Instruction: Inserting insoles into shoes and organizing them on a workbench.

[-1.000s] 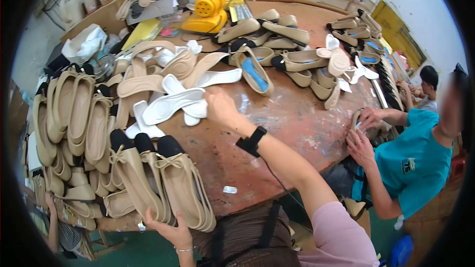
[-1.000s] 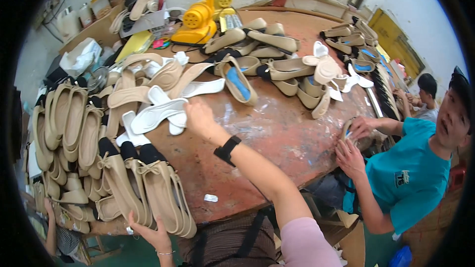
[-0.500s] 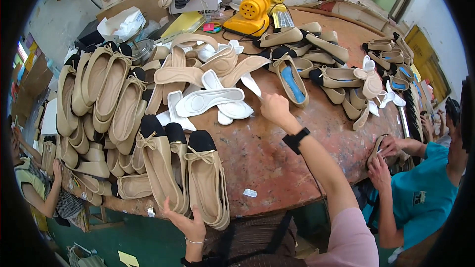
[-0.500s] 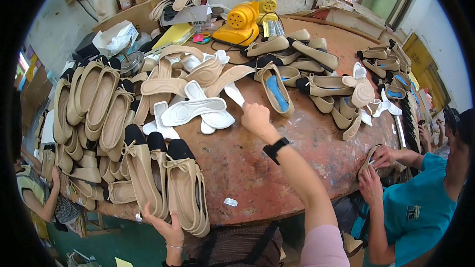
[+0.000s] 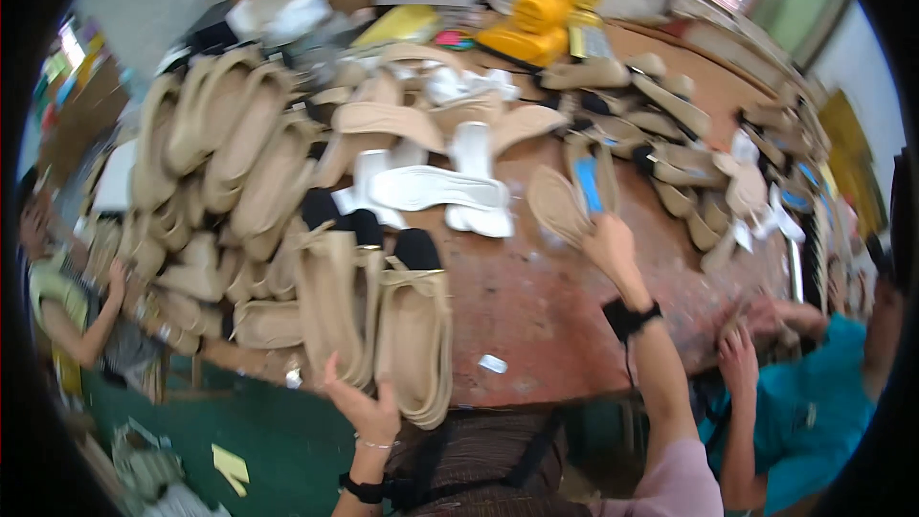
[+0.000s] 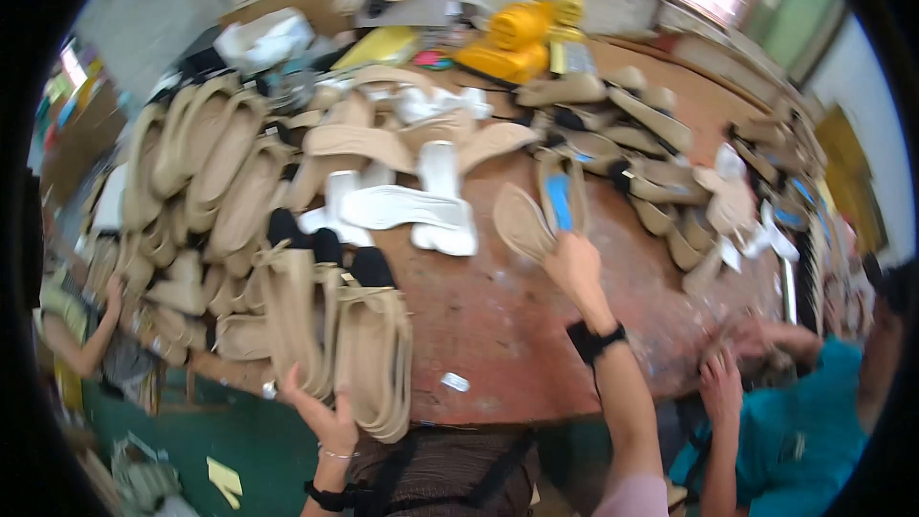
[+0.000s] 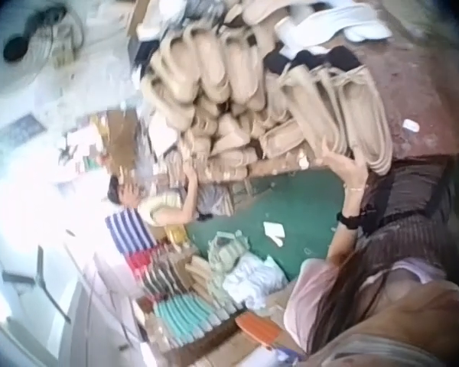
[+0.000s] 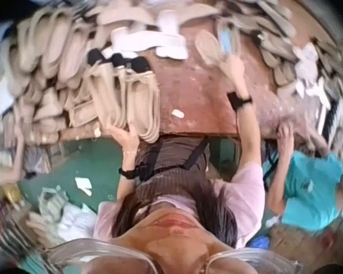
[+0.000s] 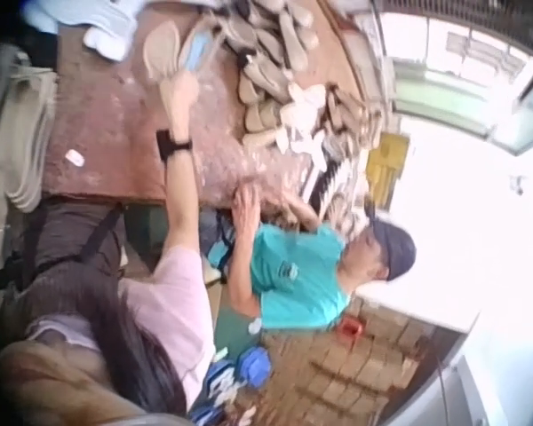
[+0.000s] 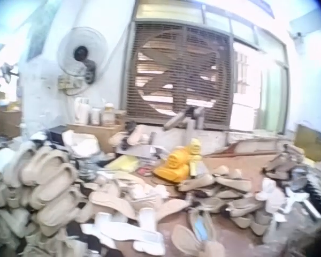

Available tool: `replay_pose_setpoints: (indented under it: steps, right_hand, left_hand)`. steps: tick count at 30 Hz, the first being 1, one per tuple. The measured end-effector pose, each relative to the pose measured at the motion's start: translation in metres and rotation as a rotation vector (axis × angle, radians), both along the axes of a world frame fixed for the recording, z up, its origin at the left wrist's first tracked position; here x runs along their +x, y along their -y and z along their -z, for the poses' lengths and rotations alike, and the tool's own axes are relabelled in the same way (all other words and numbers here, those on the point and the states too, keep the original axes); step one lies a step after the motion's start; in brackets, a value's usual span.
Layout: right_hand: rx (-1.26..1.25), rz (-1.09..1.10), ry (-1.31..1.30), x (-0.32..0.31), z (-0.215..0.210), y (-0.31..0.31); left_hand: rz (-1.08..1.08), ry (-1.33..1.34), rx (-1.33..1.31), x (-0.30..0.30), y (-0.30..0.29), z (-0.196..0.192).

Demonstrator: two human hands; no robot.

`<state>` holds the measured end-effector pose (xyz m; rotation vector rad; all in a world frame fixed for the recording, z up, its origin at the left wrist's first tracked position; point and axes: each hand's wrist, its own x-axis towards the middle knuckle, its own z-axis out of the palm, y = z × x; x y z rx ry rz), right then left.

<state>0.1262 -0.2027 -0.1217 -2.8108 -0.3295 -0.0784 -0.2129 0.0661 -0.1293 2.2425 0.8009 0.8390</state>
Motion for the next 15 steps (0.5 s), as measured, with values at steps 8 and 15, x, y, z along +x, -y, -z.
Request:
replay_pose_setpoints:
  steps: [8, 15]
  right_hand:
    - [0.902, -0.291, -0.703, -0.126, -0.042, 0.017]
    - [1.154, 0.0, -0.613, -0.113, -0.046, -0.011]
  left_hand:
    - [0.027, 0.087, 0.028, 0.005, 0.006, -0.003]
    - [0.054, 0.052, -0.014, -0.002, 0.005, -0.017]
